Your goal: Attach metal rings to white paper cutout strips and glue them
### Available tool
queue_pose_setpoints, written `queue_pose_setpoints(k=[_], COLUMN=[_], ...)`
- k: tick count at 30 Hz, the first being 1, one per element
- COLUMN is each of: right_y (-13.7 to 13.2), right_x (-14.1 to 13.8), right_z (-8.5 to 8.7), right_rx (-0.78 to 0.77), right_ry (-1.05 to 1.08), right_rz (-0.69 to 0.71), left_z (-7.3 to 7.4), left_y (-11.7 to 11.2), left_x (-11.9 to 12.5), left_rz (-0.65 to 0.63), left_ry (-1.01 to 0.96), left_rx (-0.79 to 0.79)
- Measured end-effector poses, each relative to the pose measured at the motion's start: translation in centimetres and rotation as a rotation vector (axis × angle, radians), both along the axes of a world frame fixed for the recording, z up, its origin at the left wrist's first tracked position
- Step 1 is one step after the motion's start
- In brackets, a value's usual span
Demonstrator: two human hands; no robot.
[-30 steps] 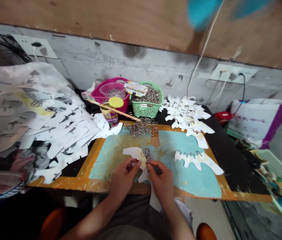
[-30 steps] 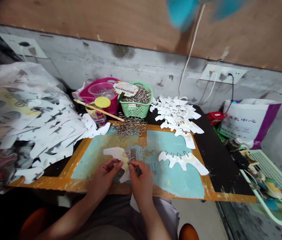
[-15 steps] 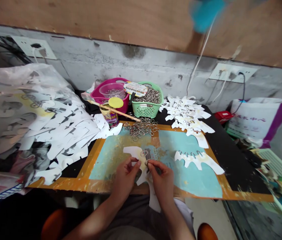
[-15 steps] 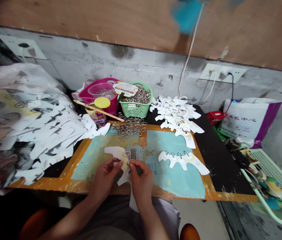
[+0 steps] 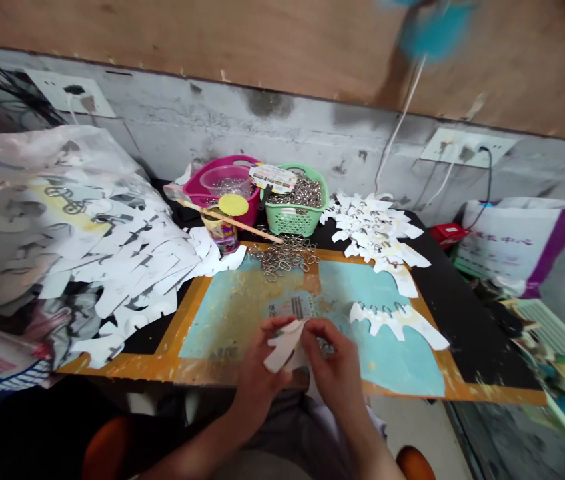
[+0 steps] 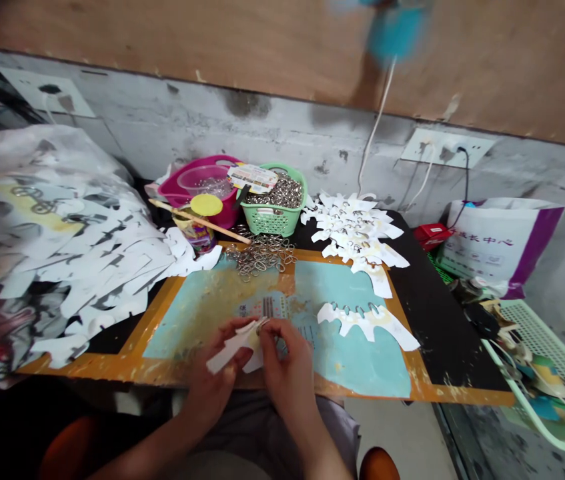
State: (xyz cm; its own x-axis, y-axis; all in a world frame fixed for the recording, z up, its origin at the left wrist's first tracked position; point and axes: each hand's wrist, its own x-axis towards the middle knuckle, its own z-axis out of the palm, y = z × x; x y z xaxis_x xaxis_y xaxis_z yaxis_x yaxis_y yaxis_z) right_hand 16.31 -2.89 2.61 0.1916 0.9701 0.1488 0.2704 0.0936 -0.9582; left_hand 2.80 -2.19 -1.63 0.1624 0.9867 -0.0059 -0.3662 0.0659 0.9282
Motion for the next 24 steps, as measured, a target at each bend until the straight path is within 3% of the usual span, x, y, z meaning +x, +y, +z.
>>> queue_pose_setpoints(k=[3, 5, 7, 9, 11, 12, 14, 16, 18, 20, 24], right_y=[-0.4, -0.2, 0.4, 1.2, 1.8, 2.0, 2.0, 1.8, 1.4, 0.9, 0.0], right_x=[1.7, 2.9, 3.8, 4.2, 4.1, 3.9, 3.5, 3.4, 3.3, 3.3, 3.0], right_z=[2.1, 3.1, 3.5, 3.0, 1.9, 1.2, -0.2, -1.4, -2.4, -3.1, -4.5], right_rx=[-0.004, 0.006, 0.006, -0.005, 0.037, 0.077, 0.158, 0.193, 0.189, 0.178, 0.199], right_ry=[-0.180, -0.357, -0.552, -0.735, -0.902, -0.974, -1.076, -1.108, -1.071, -1.015, -0.916], right_rz=[0.128, 0.231, 0.369, 0.504, 0.545, 0.520, 0.431, 0.373, 0.362, 0.354, 0.272], left_z=[0.5, 1.0, 1.5, 1.9, 2.0, 2.0, 1.8, 1.6, 1.4, 1.4, 1.6], left_y=[-1.1, -1.2, -1.1, -0.8, -0.2, 0.3, 1.6, 3.3, 4.7, 5.7, 6.1], left_x=[-0.5, -1.1, -1.9, -2.6, -3.1, -3.1, -2.9, -2.3, -1.5, -1.0, -1.0], left_rz=[-0.099, -0.027, 0.156, 0.345, 0.373, 0.301, 0.043, -0.191, -0.330, -0.395, -0.409], left_ry=[-0.167, -0.115, 0.026, 0.211, 0.483, 0.635, 0.881, 0.980, 0.997, 0.988, 0.984], left_rx=[0.081, 0.084, 0.126, 0.265, 0.481, 0.583, 0.726, 0.755, 0.709, 0.650, 0.602])
